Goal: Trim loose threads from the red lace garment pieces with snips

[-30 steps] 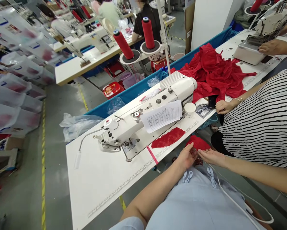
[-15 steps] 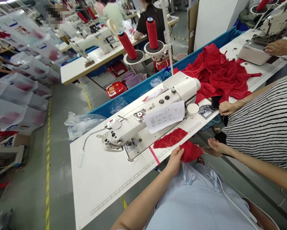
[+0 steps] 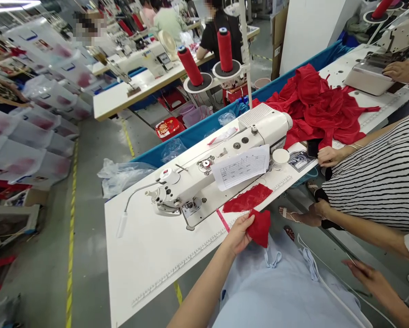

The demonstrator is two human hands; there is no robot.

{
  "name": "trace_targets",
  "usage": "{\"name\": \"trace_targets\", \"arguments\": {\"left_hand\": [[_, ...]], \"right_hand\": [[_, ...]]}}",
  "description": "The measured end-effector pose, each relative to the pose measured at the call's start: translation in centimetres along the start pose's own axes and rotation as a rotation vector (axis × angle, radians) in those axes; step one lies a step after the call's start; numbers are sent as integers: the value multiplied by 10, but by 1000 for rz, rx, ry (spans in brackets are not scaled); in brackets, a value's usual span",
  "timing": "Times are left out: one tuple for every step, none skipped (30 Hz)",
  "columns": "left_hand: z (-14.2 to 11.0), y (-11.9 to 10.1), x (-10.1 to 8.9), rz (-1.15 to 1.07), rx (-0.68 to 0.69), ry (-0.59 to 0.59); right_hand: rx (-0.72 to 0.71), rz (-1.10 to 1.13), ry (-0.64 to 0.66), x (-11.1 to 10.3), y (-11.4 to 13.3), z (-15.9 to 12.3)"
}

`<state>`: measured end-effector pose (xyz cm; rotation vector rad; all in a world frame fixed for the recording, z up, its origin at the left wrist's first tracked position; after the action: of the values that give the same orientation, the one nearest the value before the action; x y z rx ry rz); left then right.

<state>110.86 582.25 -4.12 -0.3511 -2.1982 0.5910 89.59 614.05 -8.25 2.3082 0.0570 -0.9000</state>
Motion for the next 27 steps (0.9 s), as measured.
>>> {"name": "trace_targets", "arguments": {"left_hand": [[3,-3,4,-21,12,15],[6,-5,9,-27,17,30],[9,-6,13,-22,18,42],[12,-7,18,-12,13,53],[14,-7,22,0,3,60],[15,-6,26,11,-8,66],[16,-4,30,20,-17,72],[17,-2,33,26,-25,81],[17,1,37,32,-34,94],[16,4,40,36,-46,110],[16,8,43,35,-58,127],[14,12,45,30,-69,144],[12,15,46,18,-75,157],[10,18,45,0,-72,162],[7,19,43,-22,-60,158],[3,19,39,-44,-41,143],[-1,20,33,-60,-25,121],[-6,20,25,-68,-17,91],[-12,21,15,-71,-14,55],[-18,21,5,-70,-14,15],[-25,21,-6,-67,-13,-33],[-33,21,-18,-64,-8,-85],[-40,20,-29,-60,2,-137],[-48,19,-38,-56,18,-183],[-56,17,-46,-51,32,-217],[-63,16,-52,-47,43,-239],[-69,15,-56,-46,51,-254]], "right_hand": [[-7,31,66,5,11,10],[-31,42,93,7,27,19],[-84,36,114,7,50,26],[-156,17,133,7,76,31],[-227,-7,151,7,104,33],[-287,-45,172,7,129,32],[-356,-82,203,8,154,29],[-427,-124,210,8,176,26],[-506,-157,199,7,196,21],[-576,-176,175,8,212,17],[-628,-189,156,10,224,13],[-662,-203,153,14,233,11],[-680,-227,175,22,238,9],[-686,-261,218,31,242,9],[-687,-292,281,41,244,9],[-682,-306,350,50,245,10],[-673,-298,410,56,246,13],[-661,-266,452,60,249,17],[-640,-225,479,61,252,23],[-609,-203,490,62,255,31],[-564,-227,485,64,257,42],[-512,-305,466,67,258,54],[-465,-420,444,71,260,65],[-435,-545,413,77,264,75],[-430,-654,370,83,269,84],[-452,-732,319,89,276,90],[-487,-779,268,95,284,94]]}}
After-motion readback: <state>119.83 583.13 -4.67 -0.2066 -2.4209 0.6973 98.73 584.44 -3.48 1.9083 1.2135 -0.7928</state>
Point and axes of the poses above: each hand's wrist, its own z-axis towards the middle knuckle, its own x-axis out of the palm, y = z × x, the point moved 8 cm from there along z, towards the middle knuckle, and after that the axes turned 7 degrees about y, right-handed, at the moved point
